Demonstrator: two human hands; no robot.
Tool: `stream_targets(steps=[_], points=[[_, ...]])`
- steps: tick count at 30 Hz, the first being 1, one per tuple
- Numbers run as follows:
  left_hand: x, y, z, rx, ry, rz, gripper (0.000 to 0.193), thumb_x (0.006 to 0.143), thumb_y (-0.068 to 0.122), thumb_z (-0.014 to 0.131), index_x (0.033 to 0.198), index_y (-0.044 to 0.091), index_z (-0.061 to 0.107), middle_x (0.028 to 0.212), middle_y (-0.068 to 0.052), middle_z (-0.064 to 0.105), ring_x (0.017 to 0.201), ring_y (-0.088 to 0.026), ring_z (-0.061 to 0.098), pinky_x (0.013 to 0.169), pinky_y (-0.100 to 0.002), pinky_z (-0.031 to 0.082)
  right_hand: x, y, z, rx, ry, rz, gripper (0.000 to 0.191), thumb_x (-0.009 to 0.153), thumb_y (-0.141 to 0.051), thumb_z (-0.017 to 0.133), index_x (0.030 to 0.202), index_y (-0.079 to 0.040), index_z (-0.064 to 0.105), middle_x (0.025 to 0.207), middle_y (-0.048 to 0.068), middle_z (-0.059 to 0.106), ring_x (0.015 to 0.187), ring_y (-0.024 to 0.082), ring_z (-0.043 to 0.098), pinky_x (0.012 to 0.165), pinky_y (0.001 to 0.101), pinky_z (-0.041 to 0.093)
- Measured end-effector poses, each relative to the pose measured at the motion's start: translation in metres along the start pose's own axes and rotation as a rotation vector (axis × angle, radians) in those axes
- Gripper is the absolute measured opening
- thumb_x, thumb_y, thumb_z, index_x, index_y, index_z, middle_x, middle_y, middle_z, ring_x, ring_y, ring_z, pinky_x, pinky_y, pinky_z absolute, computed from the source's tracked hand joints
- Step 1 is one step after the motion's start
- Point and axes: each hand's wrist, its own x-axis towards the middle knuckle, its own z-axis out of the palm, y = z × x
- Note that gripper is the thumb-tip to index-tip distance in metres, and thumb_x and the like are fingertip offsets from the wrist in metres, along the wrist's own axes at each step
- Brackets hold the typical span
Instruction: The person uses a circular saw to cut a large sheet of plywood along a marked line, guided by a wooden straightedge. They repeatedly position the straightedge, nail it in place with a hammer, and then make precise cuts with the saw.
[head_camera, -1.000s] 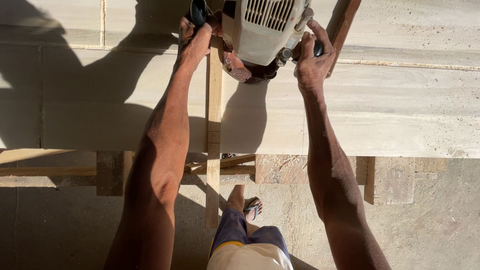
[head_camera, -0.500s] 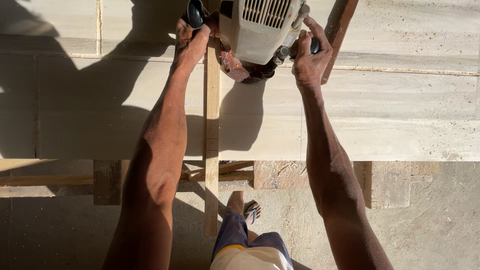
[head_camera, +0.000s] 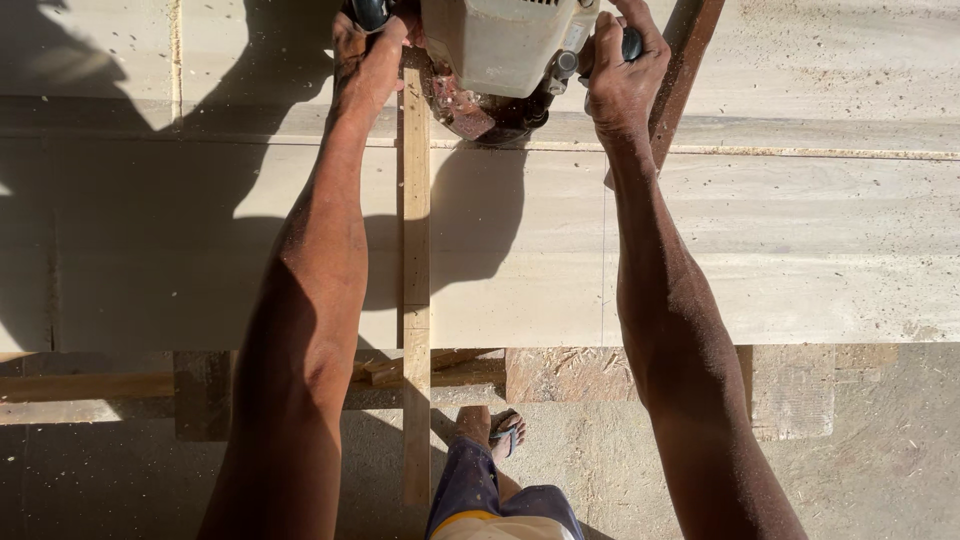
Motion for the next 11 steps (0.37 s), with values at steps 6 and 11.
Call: stream_targets(steps=[6, 11], points=[[0.027, -0.002, 0.005, 0.114, 0.031, 0.058, 0.04, 0.09, 0.038, 0.068, 0.108, 0.002, 0.061, 0.131, -0.015, 0.036, 0.117, -0.03, 0.058, 0.076, -0.046, 0.067, 0.032, -0.003, 0.009, -0.04, 0.029, -0.04, 0.019, 0.114, -0.019, 0.061, 0.109, -0.001, 0.063, 0.076, 0.002, 0.068, 0.064, 0.008, 0.064, 0.057, 0.0256, 0.055], [0.051, -0.012, 0.008, 0.018, -0.024, -0.003, 0.061, 0.094, 0.046, 0.066, 0.138, 0.013, 0.042, 0.135, -0.017, 0.058, 0.128, -0.031, 0.064, 0.083, -0.043, 0.067, 0.052, -0.017, 0.015, -0.082, -0.001, 0.006, 0.032, 0.117, -0.026, 0.063, 0.097, -0.002, 0.064, 0.073, 0.005, 0.066, 0.061, 0.011, 0.06, 0.057, 0.0284, 0.052]])
